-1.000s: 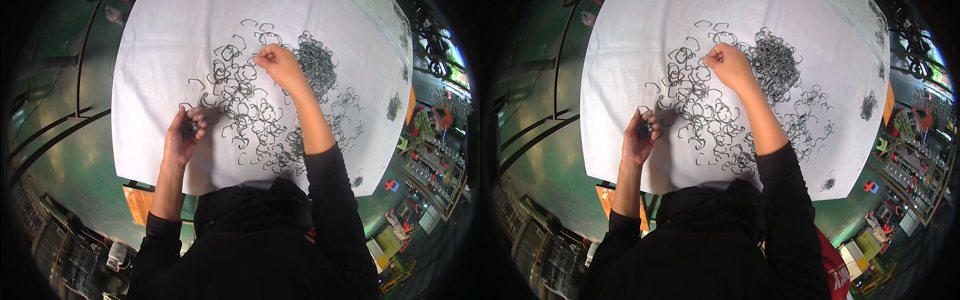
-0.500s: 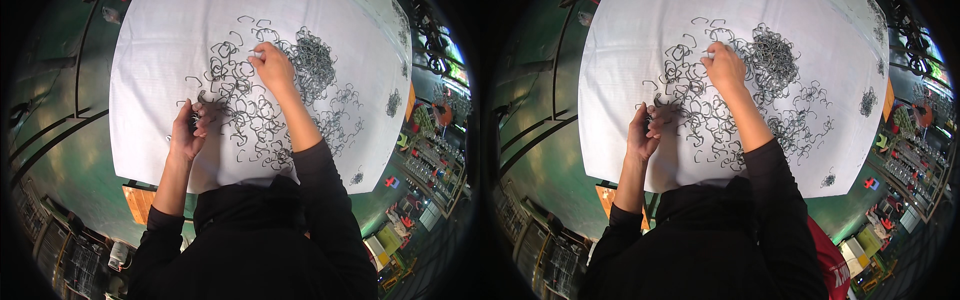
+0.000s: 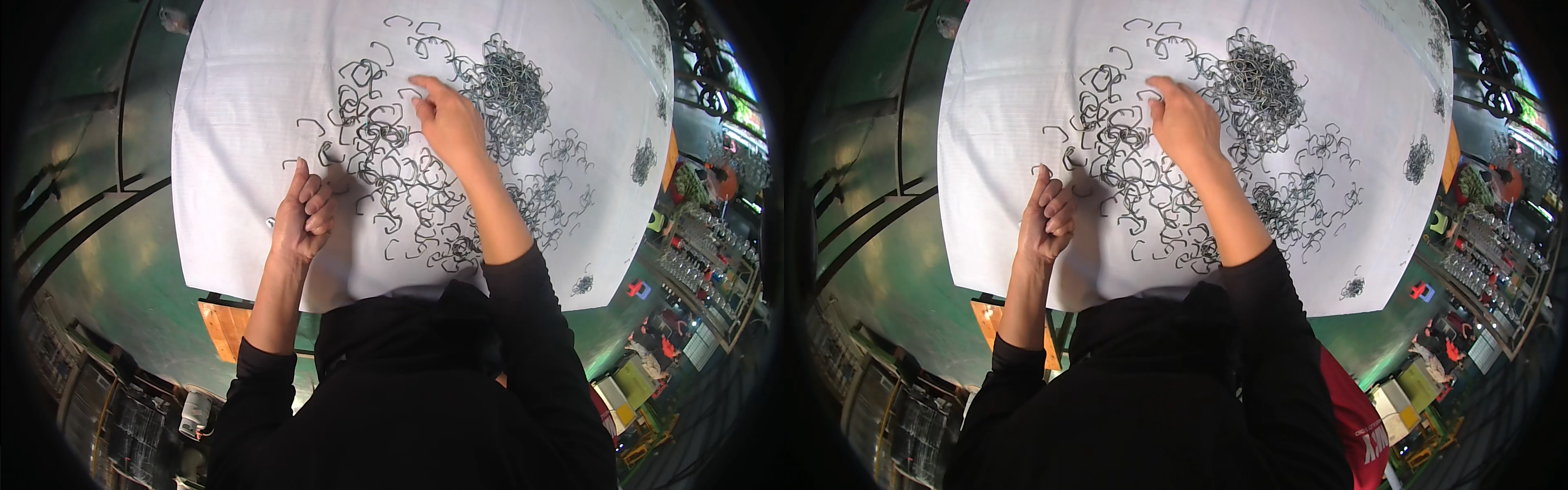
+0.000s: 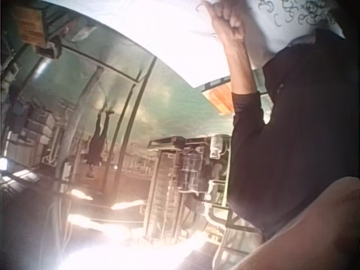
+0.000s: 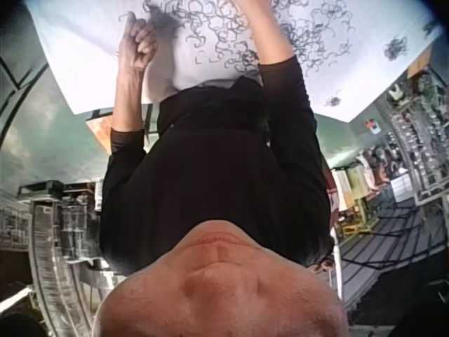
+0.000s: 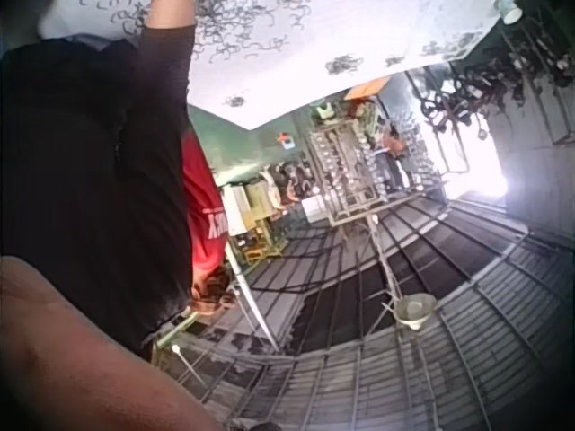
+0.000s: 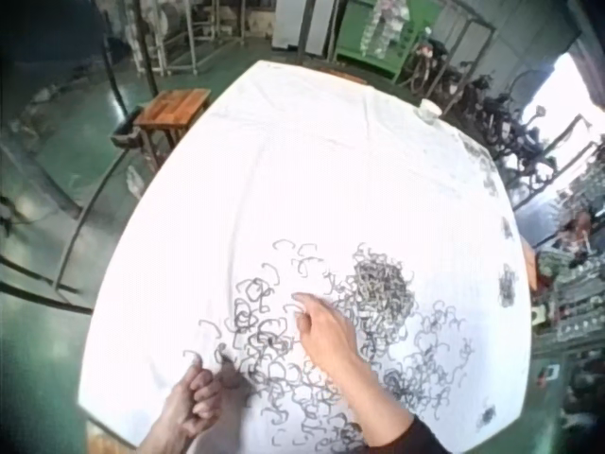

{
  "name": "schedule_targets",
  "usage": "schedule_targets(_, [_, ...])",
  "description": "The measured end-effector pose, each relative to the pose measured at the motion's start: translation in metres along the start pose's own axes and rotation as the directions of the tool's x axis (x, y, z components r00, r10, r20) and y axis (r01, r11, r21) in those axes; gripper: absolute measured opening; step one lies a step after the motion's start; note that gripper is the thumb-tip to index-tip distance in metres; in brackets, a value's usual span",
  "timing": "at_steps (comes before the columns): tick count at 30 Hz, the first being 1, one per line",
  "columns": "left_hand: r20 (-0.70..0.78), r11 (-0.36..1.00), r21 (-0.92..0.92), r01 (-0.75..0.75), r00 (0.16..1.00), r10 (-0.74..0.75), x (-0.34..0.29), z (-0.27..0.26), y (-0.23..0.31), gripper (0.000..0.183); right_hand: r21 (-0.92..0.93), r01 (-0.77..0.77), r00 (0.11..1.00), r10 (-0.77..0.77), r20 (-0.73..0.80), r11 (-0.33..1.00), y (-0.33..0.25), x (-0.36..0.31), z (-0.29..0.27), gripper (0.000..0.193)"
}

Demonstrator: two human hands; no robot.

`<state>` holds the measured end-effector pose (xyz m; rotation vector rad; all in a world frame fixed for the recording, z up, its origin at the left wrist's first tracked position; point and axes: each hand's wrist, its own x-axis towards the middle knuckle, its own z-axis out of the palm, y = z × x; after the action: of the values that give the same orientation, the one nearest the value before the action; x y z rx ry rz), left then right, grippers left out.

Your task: The person sorts through a pile of small metal clips on a white paper-covered table by picking them up individually and moving them into a separate pile in their hand or on the table.

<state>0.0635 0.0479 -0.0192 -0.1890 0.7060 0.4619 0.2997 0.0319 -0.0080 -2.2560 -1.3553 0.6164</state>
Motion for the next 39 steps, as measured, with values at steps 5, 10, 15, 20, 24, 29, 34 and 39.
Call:
schedule_targets(5, [-0.059, 0.996, 0.091, -0.009, 0.998, 0.015, -0.009, 0.002, 0.001, 0.047, -0.053, 0.144, 0.989, -0.142, 0.036, 0.988, -0.004, 0.017, 0.003, 0.017])
schedule_targets(10, [-0.101, 0.993, 0.115, -0.003, 0.995, 0.015, -0.014, 0.0, 0.0, 0.047, -0.11, 0.293, 0.944, -0.27, 0.187, 0.95, -0.014, 0.016, 0.019, 0.01])
schedule_targets(15, [-0.12, 0.99, 0.138, 0.005, 0.993, 0.012, -0.015, -0.009, 0.004, 0.048, -0.054, 0.159, 0.97, -0.145, 0.196, 0.986, -0.01, 0.017, 0.018, 0.012])
schedule_targets(20, [-0.111, 0.99, 0.138, -0.007, 0.994, 0.022, -0.011, -0.01, 0.005, 0.047, 0.256, -0.105, 0.924, -0.001, 0.382, 0.961, 0.005, 0.02, 0.013, 0.021])
schedule_targets(24, [-0.142, 0.994, 0.113, -0.005, 0.99, 0.022, -0.007, -0.008, 0.003, 0.047, 0.15, -0.064, 0.99, 0.043, 0.135, 0.987, -0.002, 0.021, 0.004, 0.035])
schedule_targets(29, [-0.095, 0.989, 0.146, -0.002, 0.995, 0.016, -0.004, -0.015, 0.004, 0.047, -0.214, -0.089, 0.962, 0.14, 0.234, 0.973, -0.008, 0.03, -0.005, 0.05])
schedule_targets(34, [-0.069, 0.98, 0.198, -0.012, 0.997, 0.026, -0.003, -0.016, 0.006, 0.046, -0.256, -0.281, 0.944, 0.315, 0.102, 0.925, -0.007, 0.023, -0.015, 0.051])
schedule_targets(39, [-0.086, 0.979, 0.202, -0.026, 0.995, 0.044, -0.002, -0.014, 0.006, 0.045, -0.313, -0.114, 0.957, 0.189, 0.22, 0.943, 0.011, -0.008, -0.017, 0.053])
